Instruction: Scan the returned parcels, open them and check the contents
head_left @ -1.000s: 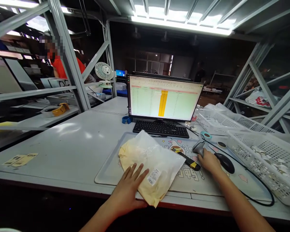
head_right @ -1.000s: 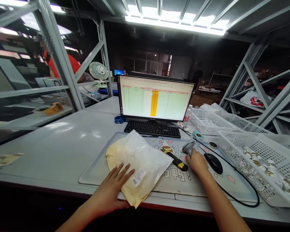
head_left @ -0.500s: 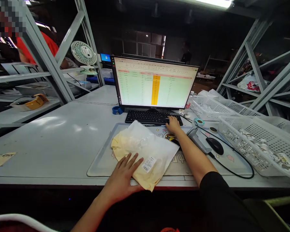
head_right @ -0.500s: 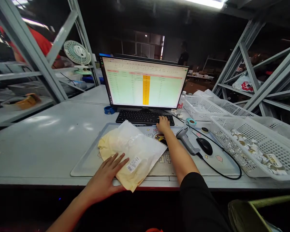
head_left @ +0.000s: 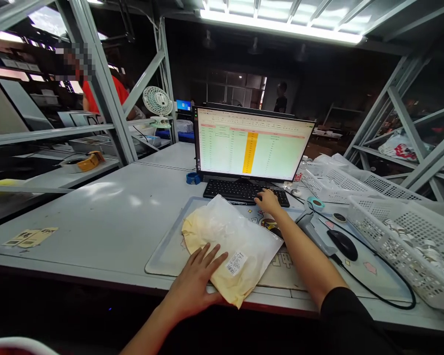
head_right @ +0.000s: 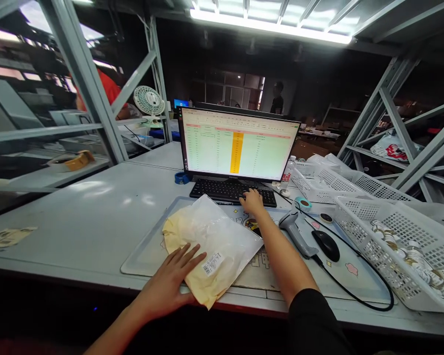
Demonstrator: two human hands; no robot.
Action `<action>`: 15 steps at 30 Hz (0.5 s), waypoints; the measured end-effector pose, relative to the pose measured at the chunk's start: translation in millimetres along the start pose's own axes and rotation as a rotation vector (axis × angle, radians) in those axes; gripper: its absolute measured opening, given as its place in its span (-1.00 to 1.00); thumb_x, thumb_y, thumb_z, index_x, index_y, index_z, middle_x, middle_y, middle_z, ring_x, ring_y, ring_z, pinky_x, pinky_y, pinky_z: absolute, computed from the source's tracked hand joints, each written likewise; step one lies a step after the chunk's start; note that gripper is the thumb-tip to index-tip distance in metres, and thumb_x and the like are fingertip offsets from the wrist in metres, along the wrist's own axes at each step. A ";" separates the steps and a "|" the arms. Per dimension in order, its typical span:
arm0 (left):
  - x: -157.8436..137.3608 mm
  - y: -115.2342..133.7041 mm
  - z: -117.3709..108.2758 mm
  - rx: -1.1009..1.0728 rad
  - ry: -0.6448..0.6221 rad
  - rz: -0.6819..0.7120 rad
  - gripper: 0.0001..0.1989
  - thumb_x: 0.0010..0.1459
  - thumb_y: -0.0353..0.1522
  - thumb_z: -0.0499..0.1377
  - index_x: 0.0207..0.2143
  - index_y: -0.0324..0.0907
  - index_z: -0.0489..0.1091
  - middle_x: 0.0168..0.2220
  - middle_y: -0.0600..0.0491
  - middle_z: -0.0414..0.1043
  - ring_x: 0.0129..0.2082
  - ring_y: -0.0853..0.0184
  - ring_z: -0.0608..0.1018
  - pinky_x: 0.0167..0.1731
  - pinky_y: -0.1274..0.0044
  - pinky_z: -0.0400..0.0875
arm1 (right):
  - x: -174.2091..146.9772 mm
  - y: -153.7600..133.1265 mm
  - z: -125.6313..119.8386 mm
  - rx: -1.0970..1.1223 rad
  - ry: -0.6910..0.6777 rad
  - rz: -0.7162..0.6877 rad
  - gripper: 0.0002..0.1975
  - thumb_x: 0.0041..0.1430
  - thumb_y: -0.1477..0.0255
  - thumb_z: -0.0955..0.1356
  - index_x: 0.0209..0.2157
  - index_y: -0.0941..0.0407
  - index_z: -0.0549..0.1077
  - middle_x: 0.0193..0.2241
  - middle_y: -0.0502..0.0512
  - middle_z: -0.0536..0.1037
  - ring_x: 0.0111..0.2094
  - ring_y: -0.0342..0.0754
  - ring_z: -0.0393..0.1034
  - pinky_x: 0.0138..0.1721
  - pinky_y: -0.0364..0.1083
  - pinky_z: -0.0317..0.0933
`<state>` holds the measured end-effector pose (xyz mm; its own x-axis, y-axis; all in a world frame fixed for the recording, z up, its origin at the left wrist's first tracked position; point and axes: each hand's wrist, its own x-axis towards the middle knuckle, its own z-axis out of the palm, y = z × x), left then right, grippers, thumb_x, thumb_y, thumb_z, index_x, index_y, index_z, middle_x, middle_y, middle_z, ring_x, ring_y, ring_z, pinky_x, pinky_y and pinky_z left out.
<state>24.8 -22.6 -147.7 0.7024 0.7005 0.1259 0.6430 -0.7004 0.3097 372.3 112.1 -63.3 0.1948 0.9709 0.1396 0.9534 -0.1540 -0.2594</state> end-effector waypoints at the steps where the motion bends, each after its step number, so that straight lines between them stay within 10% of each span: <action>1: -0.9 -0.1 0.3 -0.002 0.011 0.006 -0.05 0.13 0.15 0.34 0.48 0.16 0.13 0.53 0.05 -0.04 0.52 -0.11 0.02 0.45 -0.02 0.04 | -4.7 -7.3 -2.3 0.024 -0.022 -0.029 -0.50 0.46 0.24 0.26 0.28 0.17 0.46 0.38 0.32 0.34 0.42 0.18 0.15 0.39 0.11 0.03; 11: -3.1 0.7 -0.1 -0.013 0.099 0.087 -0.28 0.12 -0.32 0.38 0.35 0.02 0.36 0.46 -0.04 0.19 0.47 -0.08 0.20 0.41 0.04 0.19 | -84.6 -104.2 5.9 0.190 -0.256 -0.262 -0.52 0.35 0.07 0.41 0.09 0.13 0.53 0.02 0.17 0.62 -0.04 0.08 0.55 0.03 0.12 0.42; 15: -55.2 -23.1 -8.1 -0.025 0.172 0.161 -0.36 0.21 -0.25 0.35 0.33 0.08 0.34 0.45 0.01 0.21 0.44 -0.05 0.25 0.38 0.05 0.29 | -124.2 -87.9 -35.4 0.233 -0.170 -0.257 -0.53 0.31 0.24 0.44 0.17 0.13 0.49 0.14 0.24 0.57 0.10 0.16 0.49 0.14 0.10 0.37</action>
<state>-31.2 -44.0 -154.2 0.7318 0.5943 0.3336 0.5173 -0.8031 0.2958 272.5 -1.4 -24.0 -0.1040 0.9919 0.0727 0.8842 0.1257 -0.4499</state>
